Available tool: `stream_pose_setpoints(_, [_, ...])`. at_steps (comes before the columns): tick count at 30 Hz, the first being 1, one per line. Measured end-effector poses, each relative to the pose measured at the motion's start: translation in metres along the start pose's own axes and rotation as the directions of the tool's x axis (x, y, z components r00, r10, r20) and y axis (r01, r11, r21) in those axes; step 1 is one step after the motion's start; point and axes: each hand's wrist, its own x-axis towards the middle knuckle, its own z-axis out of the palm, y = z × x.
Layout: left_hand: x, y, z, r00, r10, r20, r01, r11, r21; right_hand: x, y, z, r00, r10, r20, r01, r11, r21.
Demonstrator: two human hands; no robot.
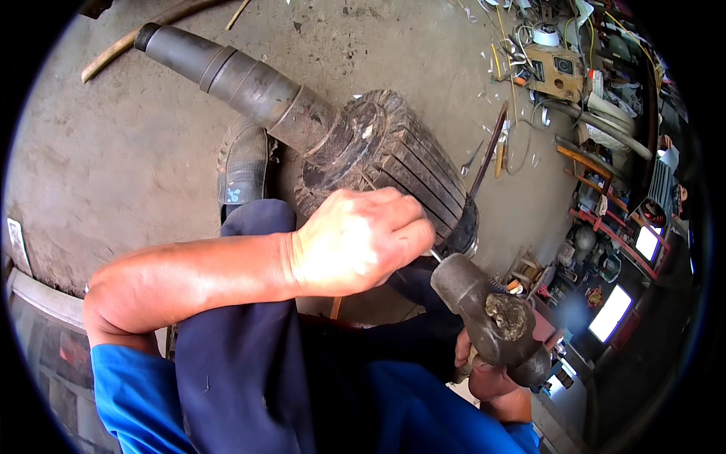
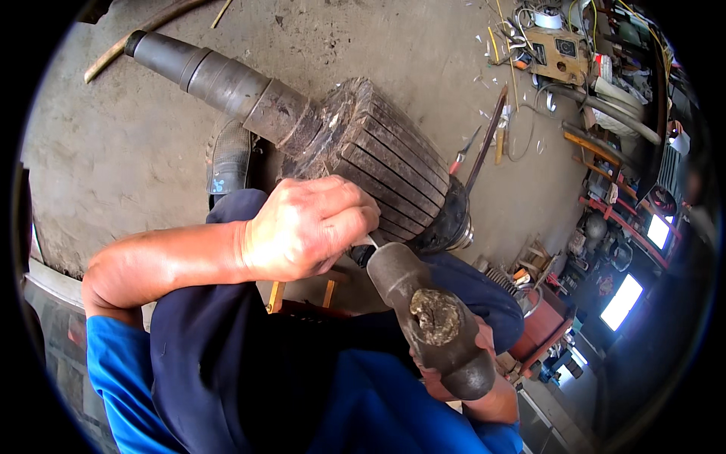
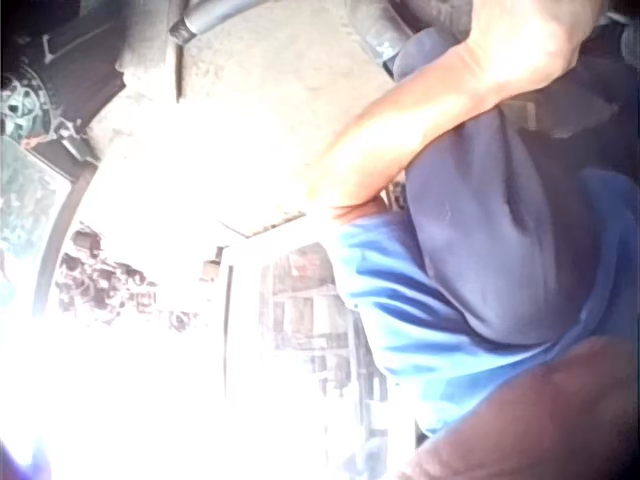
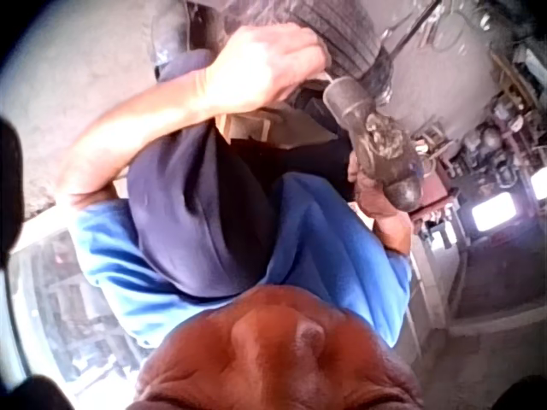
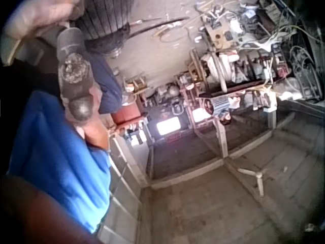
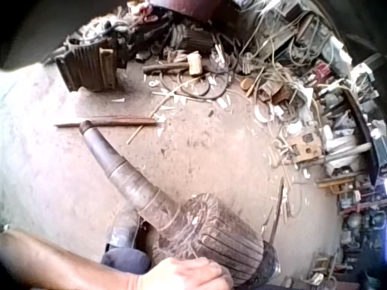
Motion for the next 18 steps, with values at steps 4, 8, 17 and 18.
stream_pose_setpoints(4, [-0.005,0.0,0.0,1.0,-0.001,-0.02,0.001,1.0,0.014,0.0,0.036,-0.005,0.978,-0.2,0.057,0.179,0.949,0.26])
stream_pose_setpoints(8, [-0.004,0.001,0.001,0.999,0.05,-0.022,-0.049,0.999,0.007,-0.015,0.021,-0.011,0.965,0.261,-0.004,-0.248,0.921,0.3])
stream_pose_setpoints(17, [0.0,0.004,0.005,1.0,-0.007,-0.005,0.007,1.0,-0.018,-0.009,0.02,-0.022,1.0,-0.009,-0.025,0.016,0.956,0.294])
stream_pose_setpoints(18, [-0.003,0.006,0.007,1.0,-0.013,0.004,0.014,1.0,-0.009,-0.013,0.035,-0.026,0.999,-0.039,0.008,0.035,0.948,0.317])
